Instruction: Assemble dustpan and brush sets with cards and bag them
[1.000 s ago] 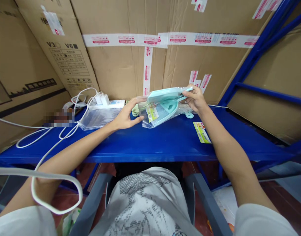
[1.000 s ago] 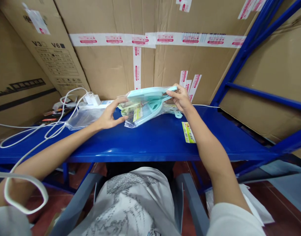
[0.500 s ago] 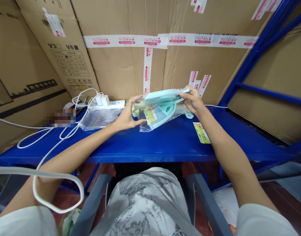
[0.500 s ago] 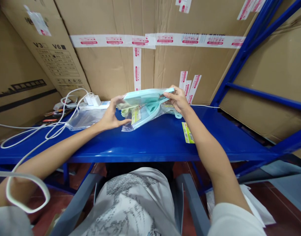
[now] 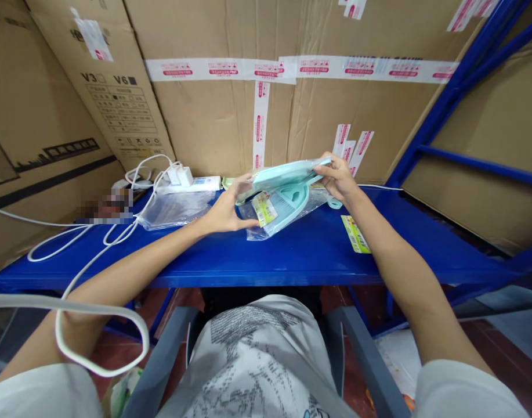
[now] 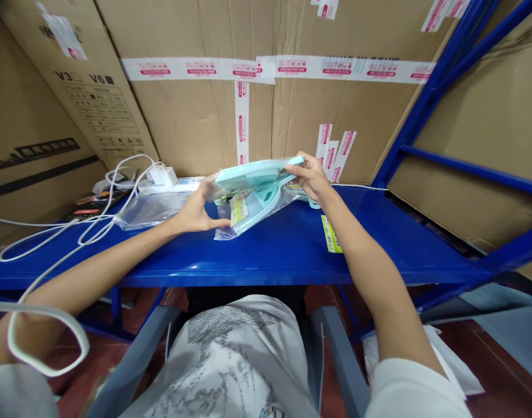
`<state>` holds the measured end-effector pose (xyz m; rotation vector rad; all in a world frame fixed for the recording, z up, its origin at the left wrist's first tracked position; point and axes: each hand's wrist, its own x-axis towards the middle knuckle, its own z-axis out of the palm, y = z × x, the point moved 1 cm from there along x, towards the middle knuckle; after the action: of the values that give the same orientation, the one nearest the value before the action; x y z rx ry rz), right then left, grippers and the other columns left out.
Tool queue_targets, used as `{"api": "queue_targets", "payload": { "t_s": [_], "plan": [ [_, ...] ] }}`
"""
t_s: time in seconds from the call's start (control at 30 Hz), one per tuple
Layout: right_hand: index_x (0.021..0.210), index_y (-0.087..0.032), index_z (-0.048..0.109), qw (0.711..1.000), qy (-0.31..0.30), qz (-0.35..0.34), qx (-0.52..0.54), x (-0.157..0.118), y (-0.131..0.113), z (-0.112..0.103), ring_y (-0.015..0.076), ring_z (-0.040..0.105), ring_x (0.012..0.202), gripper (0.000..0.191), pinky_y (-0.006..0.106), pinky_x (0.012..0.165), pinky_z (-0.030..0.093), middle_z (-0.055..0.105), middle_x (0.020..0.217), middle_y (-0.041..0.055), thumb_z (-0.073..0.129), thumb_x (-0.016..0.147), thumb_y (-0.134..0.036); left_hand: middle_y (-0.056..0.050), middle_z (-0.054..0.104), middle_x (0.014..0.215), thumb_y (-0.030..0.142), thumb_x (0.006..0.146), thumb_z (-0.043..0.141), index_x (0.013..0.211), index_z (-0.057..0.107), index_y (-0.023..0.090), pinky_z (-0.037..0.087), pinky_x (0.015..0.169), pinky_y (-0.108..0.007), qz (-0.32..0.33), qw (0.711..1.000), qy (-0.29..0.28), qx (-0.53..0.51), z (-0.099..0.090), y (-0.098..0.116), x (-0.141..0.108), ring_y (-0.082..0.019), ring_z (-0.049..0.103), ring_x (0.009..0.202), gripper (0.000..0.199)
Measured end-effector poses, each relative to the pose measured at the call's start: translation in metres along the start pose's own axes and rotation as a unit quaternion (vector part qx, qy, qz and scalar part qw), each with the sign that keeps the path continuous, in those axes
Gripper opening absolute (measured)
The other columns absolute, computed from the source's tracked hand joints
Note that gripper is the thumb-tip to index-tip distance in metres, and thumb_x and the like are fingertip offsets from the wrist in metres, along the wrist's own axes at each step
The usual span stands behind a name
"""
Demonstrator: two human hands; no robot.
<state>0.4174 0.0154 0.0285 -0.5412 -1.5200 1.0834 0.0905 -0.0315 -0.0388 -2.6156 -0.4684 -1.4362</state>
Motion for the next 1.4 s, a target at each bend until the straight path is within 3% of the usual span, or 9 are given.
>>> {"api": "queue_targets", "payload": {
  "t_s": [0.17,0.37,0.53,0.7,0.83,1.2,1.4],
  "plan": [
    [0.078,-0.026,0.045,1.0,0.003,-0.004,0.002,0.001,0.001,-0.004,0.0195,0.071,0.068,0.068,0.029,0.052,0.061,0.071,0.073,-0.0025,0.105,0.053,-0.044,-0.022,0.052,0.157,0.065,0.072,0.093,0.165,0.03,0.028,0.055,0.112,-0.061,-0.002,1.0,0.015,0.003,-0.001,-0.002,0.001,-0.041,0.06,0.138,0.119],
    [0.079,-0.027,0.046,1.0,-0.003,-0.005,0.011,0.0,0.003,-0.006,0.0193,0.068,0.064,0.066,0.03,0.051,0.059,0.066,0.068,-0.0036,0.105,0.054,-0.044,-0.022,0.039,0.166,0.066,0.073,0.092,0.167,0.029,0.033,0.041,0.122,-0.073,0.008,1.0,0.005,0.004,-0.003,0.005,0.009,-0.045,0.04,0.155,0.118],
    [0.078,-0.026,0.051,1.0,0.006,-0.021,0.016,0.0,0.002,-0.004,0.0148,0.062,0.06,0.064,0.028,0.054,0.057,0.064,0.066,-0.0052,0.106,0.051,-0.043,-0.02,0.028,0.172,0.068,0.072,0.092,0.17,0.022,0.039,0.035,0.125,-0.076,0.015,1.0,0.019,0.017,-0.001,0.012,0.012,-0.047,0.032,0.16,0.124],
    [0.075,-0.024,0.057,1.0,0.005,-0.015,0.013,-0.001,0.003,-0.003,0.0122,0.061,0.061,0.06,0.025,0.056,0.055,0.07,0.073,-0.0031,0.107,0.046,-0.042,-0.022,0.033,0.172,0.07,0.071,0.092,0.174,0.01,0.035,0.038,0.123,-0.074,0.007,1.0,-0.001,0.01,-0.003,0.014,0.012,-0.047,0.04,0.155,0.136],
    [0.076,-0.024,0.059,1.0,0.003,-0.013,0.006,-0.001,0.005,-0.002,0.0128,0.062,0.063,0.06,0.025,0.056,0.055,0.07,0.074,-0.003,0.107,0.045,-0.041,-0.023,0.045,0.165,0.071,0.069,0.092,0.174,0.015,0.032,0.046,0.114,-0.073,-0.02,0.999,-0.018,0.021,-0.003,0.014,0.009,-0.046,0.052,0.142,0.136],
    [0.075,-0.025,0.054,1.0,0.006,-0.014,0.009,-0.002,0.005,0.006,0.0139,0.063,0.062,0.066,0.027,0.056,0.058,0.068,0.071,-0.004,0.109,0.045,-0.045,-0.023,0.04,0.17,0.068,0.066,0.096,0.172,0.022,0.033,0.037,0.126,-0.072,-0.025,0.999,0.002,-0.03,0.004,0.009,0.0,-0.047,0.044,0.154,0.134],
    [0.076,-0.024,0.056,1.0,0.006,-0.016,0.013,-0.002,0.003,0.005,0.0152,0.066,0.062,0.065,0.027,0.057,0.06,0.07,0.07,-0.0019,0.109,0.045,-0.046,-0.021,0.045,0.167,0.066,0.069,0.095,0.172,0.025,0.034,0.044,0.123,-0.069,-0.015,0.999,0.014,-0.038,0.0,0.009,0.002,-0.045,0.05,0.151,0.129]
  ]
}}
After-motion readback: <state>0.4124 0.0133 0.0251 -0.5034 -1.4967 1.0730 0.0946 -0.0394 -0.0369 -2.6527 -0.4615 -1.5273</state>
